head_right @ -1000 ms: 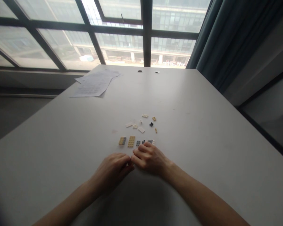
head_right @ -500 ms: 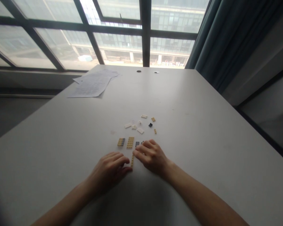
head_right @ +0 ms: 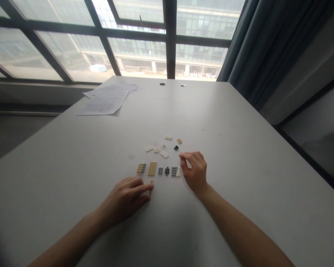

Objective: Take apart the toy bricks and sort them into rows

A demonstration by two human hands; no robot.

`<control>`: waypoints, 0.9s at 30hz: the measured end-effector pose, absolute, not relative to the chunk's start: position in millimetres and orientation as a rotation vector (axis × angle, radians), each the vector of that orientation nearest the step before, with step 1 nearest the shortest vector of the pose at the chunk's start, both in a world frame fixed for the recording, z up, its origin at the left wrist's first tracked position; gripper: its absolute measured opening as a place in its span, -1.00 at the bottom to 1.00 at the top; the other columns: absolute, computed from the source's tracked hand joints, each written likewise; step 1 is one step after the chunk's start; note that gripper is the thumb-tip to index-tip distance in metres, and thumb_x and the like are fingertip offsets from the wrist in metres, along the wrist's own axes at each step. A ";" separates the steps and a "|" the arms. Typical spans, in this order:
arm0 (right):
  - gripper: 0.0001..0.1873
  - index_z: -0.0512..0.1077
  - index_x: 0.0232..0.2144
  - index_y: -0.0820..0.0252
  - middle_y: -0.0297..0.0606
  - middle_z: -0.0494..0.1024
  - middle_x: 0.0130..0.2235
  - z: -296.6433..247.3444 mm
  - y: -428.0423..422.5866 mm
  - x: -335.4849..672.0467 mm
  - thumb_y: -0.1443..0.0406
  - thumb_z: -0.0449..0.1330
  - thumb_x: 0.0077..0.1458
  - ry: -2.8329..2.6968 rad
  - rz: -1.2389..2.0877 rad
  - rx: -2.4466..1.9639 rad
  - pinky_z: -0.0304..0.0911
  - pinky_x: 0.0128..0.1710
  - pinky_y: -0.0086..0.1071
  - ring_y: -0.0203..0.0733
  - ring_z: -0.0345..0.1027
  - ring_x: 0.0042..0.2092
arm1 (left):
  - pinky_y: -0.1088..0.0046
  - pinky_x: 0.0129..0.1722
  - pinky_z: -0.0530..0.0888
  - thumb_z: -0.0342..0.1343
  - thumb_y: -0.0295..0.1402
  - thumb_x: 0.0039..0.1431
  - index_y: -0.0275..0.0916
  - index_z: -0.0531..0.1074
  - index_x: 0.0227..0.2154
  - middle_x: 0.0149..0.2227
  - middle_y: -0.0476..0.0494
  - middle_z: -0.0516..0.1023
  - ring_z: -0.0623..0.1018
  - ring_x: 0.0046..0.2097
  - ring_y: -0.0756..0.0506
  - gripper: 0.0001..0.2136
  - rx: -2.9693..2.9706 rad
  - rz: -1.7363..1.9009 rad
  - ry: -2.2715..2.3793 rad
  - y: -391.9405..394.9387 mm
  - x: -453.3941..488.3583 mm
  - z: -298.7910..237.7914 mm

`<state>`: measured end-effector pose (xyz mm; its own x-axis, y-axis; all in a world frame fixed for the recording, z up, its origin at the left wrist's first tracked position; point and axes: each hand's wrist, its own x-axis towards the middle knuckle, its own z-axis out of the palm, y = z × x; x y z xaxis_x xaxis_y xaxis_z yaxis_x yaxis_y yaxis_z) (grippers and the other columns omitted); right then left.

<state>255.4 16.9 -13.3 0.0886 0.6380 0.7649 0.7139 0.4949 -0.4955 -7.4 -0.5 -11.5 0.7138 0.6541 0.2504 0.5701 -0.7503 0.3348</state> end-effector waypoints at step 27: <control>-0.89 0.50 -0.36 0.17 -0.29 0.53 -0.38 -21.2 29.0 271.0 0.29 0.17 0.09 -1.370 0.105 -1.447 0.28 -0.34 -0.29 -0.20 0.31 -0.39 | 0.40 -0.29 0.41 0.18 -0.26 0.16 -0.21 0.46 -0.23 -0.41 -0.08 0.48 0.45 -0.34 -0.08 -0.83 2.635 0.784 1.049 7.8 -14.2 -11.0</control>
